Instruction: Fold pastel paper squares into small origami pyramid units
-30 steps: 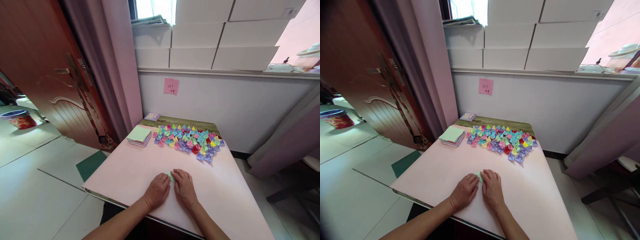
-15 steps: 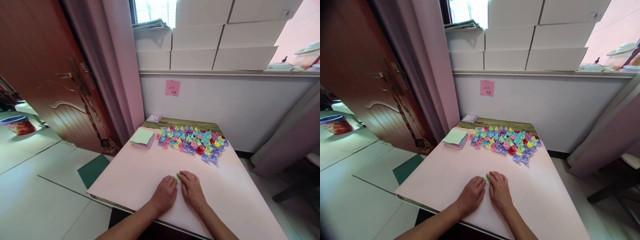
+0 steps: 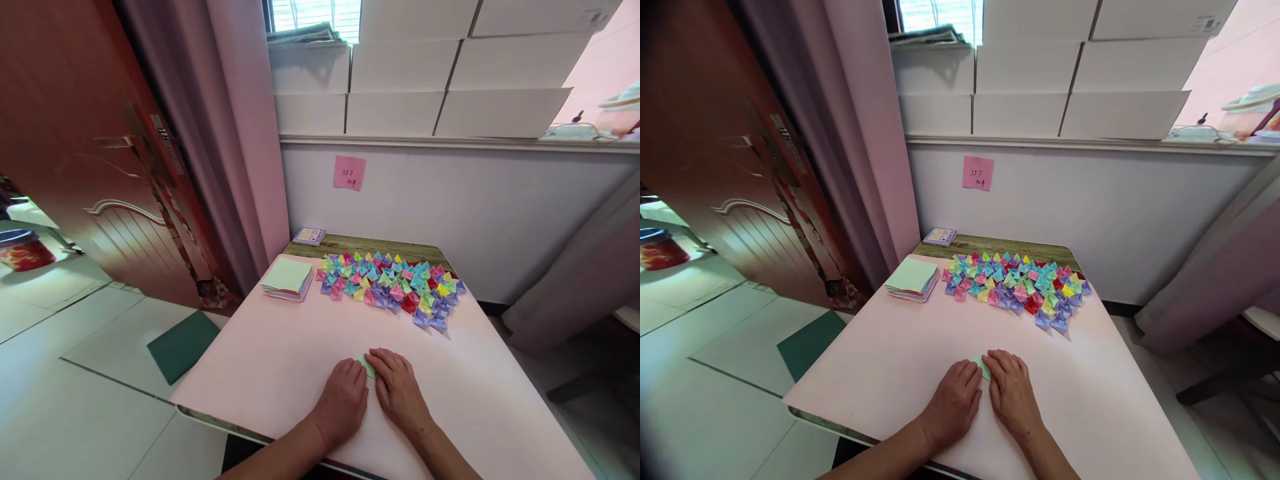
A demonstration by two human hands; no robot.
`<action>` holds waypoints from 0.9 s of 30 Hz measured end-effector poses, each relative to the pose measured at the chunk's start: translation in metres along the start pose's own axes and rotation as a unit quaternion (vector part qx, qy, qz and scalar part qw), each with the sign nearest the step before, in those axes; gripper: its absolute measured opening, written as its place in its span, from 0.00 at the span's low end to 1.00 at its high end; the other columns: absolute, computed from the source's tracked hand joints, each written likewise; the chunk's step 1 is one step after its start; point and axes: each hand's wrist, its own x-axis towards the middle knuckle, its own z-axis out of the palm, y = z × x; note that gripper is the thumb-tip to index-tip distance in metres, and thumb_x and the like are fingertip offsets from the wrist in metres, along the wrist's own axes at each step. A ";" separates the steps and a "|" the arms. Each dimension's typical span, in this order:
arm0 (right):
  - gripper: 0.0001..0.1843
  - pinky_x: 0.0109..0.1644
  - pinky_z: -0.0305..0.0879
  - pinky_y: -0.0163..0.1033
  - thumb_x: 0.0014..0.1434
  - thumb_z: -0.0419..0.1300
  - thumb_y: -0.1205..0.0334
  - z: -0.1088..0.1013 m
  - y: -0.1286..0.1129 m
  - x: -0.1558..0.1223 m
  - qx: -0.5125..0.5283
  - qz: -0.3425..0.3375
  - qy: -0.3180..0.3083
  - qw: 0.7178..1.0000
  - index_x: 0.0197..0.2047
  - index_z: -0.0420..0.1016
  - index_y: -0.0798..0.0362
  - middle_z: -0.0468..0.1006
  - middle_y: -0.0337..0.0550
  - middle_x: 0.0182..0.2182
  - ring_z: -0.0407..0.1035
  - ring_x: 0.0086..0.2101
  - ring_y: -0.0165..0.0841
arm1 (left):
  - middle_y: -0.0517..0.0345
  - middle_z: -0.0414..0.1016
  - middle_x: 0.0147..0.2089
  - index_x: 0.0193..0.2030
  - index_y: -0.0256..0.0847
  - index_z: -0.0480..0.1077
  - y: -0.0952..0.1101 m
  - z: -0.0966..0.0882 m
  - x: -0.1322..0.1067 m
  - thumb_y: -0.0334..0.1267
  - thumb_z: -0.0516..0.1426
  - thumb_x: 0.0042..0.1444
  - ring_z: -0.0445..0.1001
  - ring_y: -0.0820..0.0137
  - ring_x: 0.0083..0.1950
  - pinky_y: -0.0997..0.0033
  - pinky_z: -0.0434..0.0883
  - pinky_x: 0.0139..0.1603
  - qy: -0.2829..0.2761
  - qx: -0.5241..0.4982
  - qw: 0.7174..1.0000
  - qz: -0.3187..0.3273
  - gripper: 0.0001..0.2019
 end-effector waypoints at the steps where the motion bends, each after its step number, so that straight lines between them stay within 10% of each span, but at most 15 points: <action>1: 0.29 0.60 0.58 0.52 0.55 0.51 0.73 0.000 0.000 0.000 -0.003 -0.001 -0.001 1.000 0.59 0.71 0.46 0.73 0.45 0.56 0.64 0.57 0.40 | 0.48 0.72 0.46 0.51 0.38 0.65 0.000 0.000 0.000 0.28 0.52 0.56 0.70 0.57 0.50 0.50 0.69 0.56 0.000 -0.005 1.000 -0.003 0.15; 20: 0.36 0.56 0.61 0.48 0.56 0.53 0.68 0.028 0.023 -0.001 -0.082 -0.088 0.028 0.992 0.68 0.57 0.41 0.72 0.40 0.58 0.69 0.55 0.42 | 0.46 0.78 0.46 0.50 0.36 0.71 -0.026 0.058 -0.009 0.35 0.50 0.58 0.75 0.58 0.48 0.57 0.71 0.52 0.172 0.086 0.981 0.033 0.16; 27: 0.32 0.59 0.59 0.49 0.57 0.55 0.66 0.023 0.019 -0.001 -0.067 -0.062 0.001 0.996 0.65 0.62 0.42 0.70 0.40 0.60 0.67 0.56 0.43 | 0.45 0.78 0.47 0.50 0.34 0.70 -0.023 0.050 -0.007 0.35 0.50 0.59 0.74 0.57 0.49 0.56 0.68 0.54 0.140 0.078 0.987 0.019 0.16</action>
